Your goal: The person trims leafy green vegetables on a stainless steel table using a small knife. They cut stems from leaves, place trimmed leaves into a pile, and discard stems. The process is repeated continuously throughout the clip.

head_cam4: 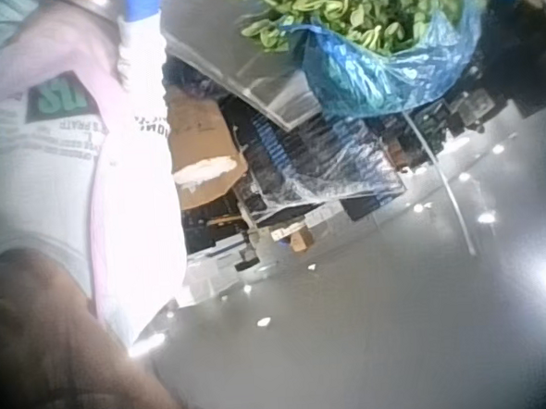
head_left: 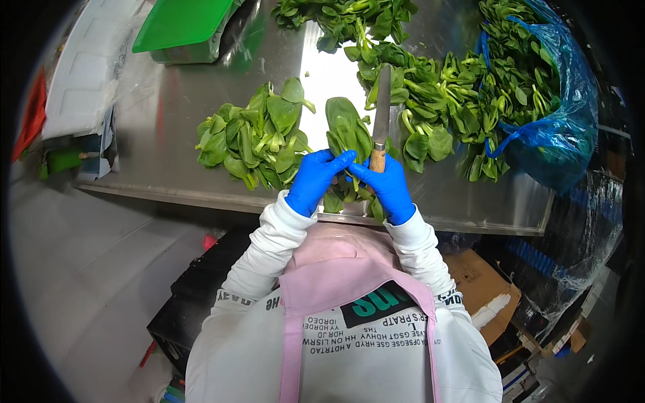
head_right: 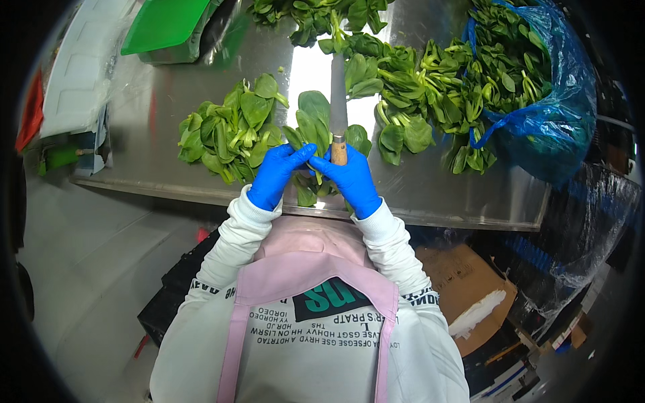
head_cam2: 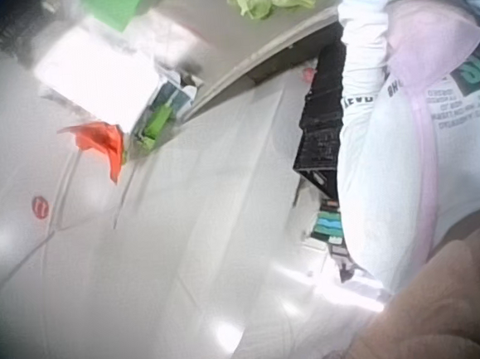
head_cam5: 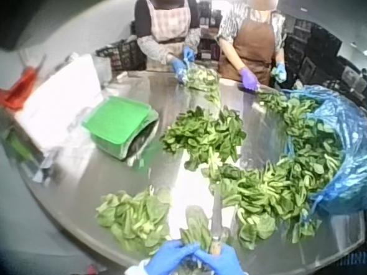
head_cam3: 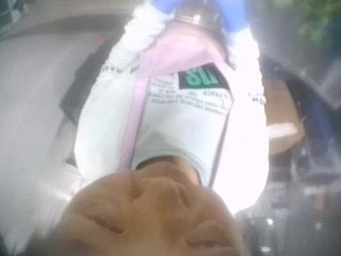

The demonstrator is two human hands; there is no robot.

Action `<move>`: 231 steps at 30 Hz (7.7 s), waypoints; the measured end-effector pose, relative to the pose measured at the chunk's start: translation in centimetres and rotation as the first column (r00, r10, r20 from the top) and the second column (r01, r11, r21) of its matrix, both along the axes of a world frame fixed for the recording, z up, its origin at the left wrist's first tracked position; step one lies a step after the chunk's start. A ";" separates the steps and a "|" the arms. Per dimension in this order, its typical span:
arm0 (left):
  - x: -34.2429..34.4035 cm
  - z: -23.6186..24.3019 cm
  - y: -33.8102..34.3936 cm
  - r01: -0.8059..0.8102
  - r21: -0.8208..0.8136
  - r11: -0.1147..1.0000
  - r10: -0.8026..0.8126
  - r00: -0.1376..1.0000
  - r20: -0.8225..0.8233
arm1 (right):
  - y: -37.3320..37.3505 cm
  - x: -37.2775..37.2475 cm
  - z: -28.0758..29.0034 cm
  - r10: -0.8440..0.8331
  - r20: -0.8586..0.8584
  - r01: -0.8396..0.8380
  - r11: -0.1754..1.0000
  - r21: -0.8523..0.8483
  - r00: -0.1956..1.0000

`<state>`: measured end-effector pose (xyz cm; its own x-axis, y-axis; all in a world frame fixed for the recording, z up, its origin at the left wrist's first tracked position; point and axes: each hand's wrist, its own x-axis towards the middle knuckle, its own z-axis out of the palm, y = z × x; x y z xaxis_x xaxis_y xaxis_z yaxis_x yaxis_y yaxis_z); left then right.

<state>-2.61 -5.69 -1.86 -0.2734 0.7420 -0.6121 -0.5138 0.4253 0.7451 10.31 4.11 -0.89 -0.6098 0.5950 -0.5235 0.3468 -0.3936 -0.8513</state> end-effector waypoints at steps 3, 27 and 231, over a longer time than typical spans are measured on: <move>-0.4 -0.7 -0.3 -0.008 -0.012 1.000 0.008 1.000 -0.006 | -0.4 0.0 -0.4 -0.064 0.015 0.064 0.998 -0.025 0.998; -0.4 0.2 -3.2 -0.753 0.058 0.656 0.755 0.654 -0.052 | -0.4 -4.2 -5.3 0.414 0.037 -0.415 0.902 0.123 0.910; 7.5 -0.6 8.1 -0.081 -0.020 0.997 0.060 0.862 -0.503 | 6.4 6.5 -4.6 -0.256 -0.043 0.255 0.967 -0.016 0.966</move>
<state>4.86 2.43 -2.42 -0.6021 0.6875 -0.4060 -0.1046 0.4362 0.8937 16.78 10.49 -5.45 -0.4611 0.7287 -0.5063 0.1954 -0.4732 -0.8590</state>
